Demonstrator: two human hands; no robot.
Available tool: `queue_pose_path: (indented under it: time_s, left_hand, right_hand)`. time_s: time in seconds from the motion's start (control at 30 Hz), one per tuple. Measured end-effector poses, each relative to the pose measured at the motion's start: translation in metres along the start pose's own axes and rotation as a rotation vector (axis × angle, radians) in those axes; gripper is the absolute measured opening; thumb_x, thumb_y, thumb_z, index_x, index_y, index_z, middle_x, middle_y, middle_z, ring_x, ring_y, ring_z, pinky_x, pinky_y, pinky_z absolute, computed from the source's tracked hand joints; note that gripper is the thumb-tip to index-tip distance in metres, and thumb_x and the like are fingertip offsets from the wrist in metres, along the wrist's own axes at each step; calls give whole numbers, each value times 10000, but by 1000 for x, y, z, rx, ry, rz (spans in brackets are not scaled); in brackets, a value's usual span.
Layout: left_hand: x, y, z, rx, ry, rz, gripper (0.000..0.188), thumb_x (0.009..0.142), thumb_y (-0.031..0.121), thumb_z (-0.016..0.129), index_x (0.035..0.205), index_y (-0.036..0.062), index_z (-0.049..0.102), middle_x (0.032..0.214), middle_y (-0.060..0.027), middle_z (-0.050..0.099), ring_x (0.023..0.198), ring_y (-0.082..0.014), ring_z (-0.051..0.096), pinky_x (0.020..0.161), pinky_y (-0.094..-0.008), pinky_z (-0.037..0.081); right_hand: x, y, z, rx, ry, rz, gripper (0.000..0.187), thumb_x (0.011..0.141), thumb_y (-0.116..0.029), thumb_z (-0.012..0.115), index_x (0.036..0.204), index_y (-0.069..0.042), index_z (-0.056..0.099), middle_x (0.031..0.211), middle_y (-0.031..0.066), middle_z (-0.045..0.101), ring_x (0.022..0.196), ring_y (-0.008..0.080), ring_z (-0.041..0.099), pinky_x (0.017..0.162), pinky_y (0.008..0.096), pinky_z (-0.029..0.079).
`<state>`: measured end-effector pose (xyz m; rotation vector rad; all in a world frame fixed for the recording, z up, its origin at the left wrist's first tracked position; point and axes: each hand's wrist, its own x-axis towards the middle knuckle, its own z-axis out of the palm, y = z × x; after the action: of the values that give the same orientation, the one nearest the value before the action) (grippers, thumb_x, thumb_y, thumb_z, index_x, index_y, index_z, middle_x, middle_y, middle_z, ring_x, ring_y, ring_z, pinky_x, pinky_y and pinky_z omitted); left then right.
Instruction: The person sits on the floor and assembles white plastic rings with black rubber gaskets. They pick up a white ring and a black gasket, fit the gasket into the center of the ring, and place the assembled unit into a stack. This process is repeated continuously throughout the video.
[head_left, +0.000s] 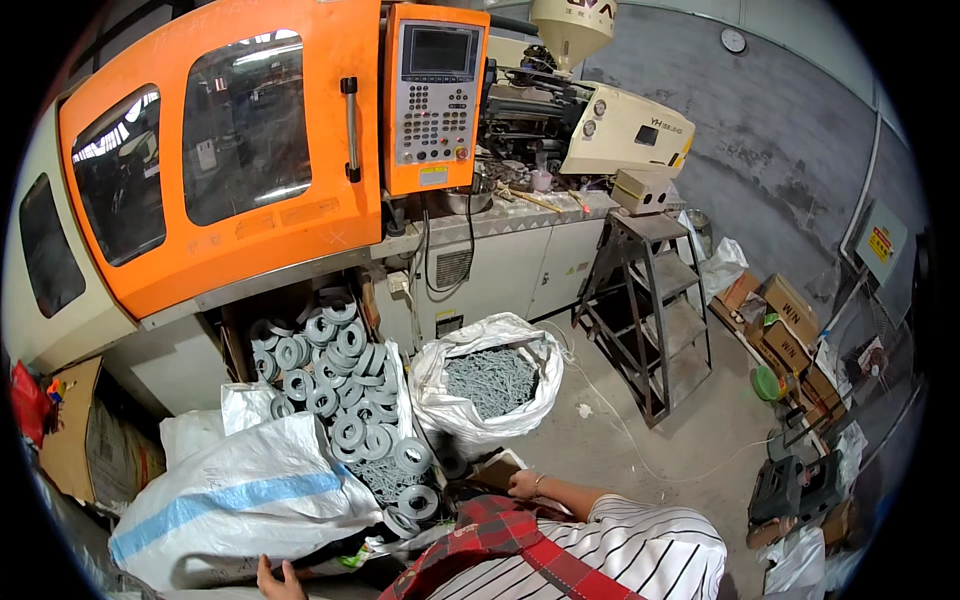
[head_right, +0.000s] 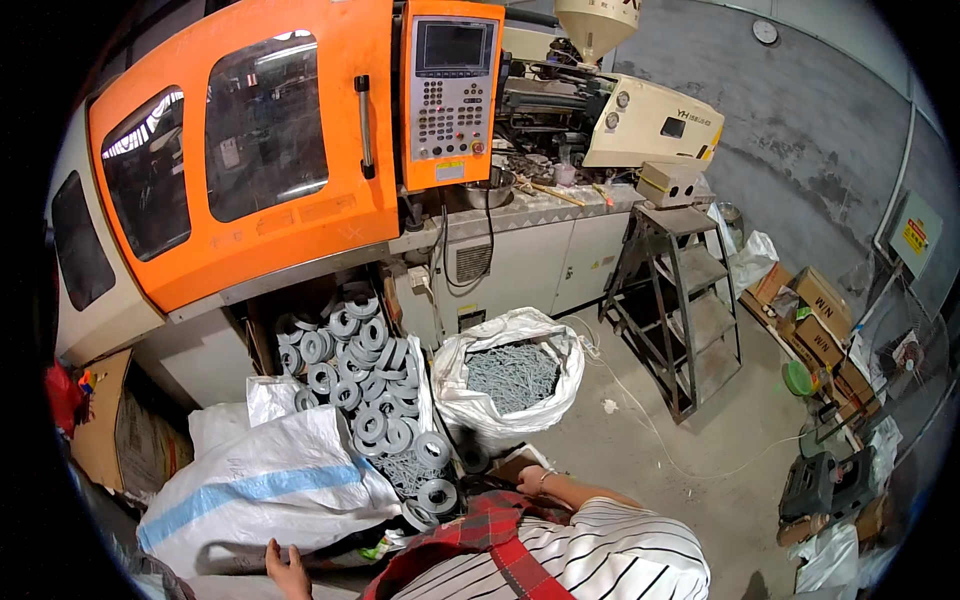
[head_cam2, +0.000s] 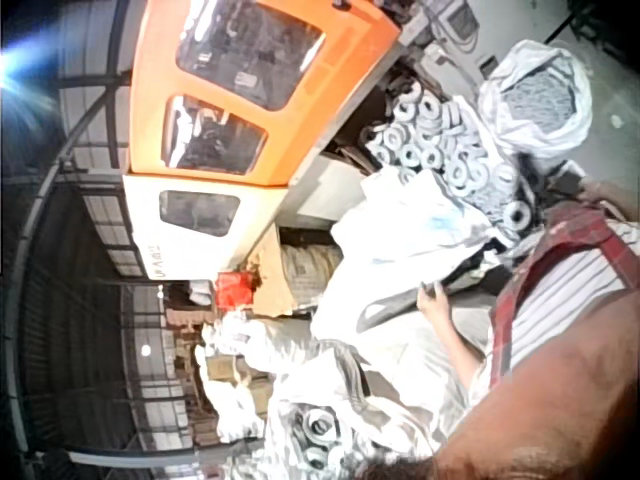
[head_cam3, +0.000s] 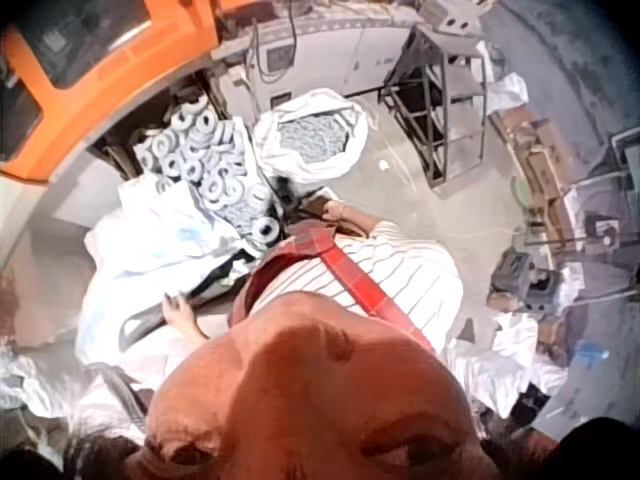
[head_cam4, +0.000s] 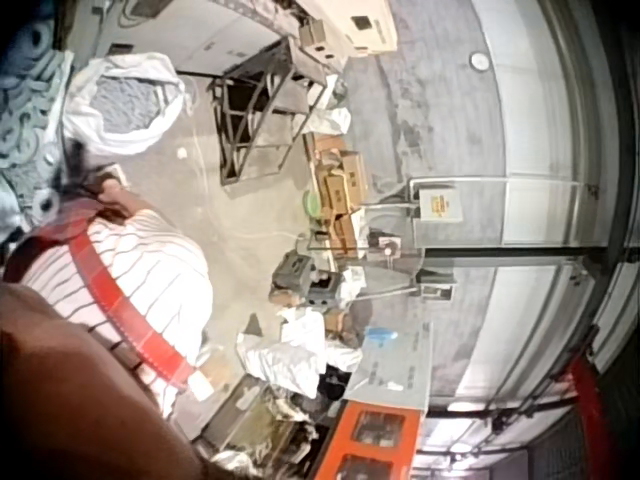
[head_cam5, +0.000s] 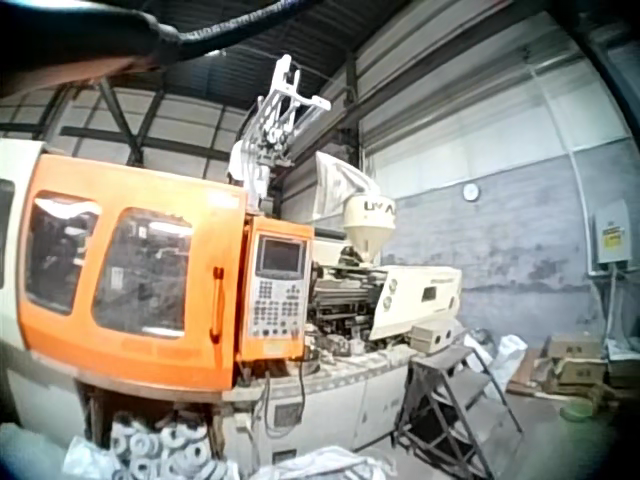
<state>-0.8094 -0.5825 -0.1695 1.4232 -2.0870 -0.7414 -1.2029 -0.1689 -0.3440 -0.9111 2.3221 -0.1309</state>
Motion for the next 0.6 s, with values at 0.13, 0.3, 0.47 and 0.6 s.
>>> queue_pose_path:
  time_s: [0.13,0.3,0.47,0.6]
  left_hand:
    - [-5,48,-51,16,-29,-123,489,827,235,682,1189,-67,551,1088,-232,624,945,-303,611,842,-370,476]
    - [-21,-38,-28,-22,47,-244,459,836,102,637,1252,-36,500,1117,-200,600,1022,-288,580,891,-380,442]
    - [-65,-40,8,-299,-68,-383,370,842,117,637,1163,-50,561,1011,-137,621,899,-182,576,815,-305,463]
    - [-111,-46,65,-323,-161,-582,360,817,187,672,1099,-30,618,934,-142,665,840,-188,621,762,-308,485]
  right_hand:
    - [7,-5,-6,-113,-83,85,346,755,-353,625,854,-28,690,948,198,660,897,358,630,790,432,501]
    - [54,-33,-39,-264,-180,-53,357,751,-356,635,840,-15,688,925,217,658,888,362,634,775,436,504]
    - [145,-76,-79,-446,-222,-317,312,686,-341,660,776,-44,681,815,196,657,764,353,636,691,431,512]
    - [183,-175,-105,-294,-134,-569,271,772,-276,609,875,-30,658,824,200,650,779,360,633,680,434,499]
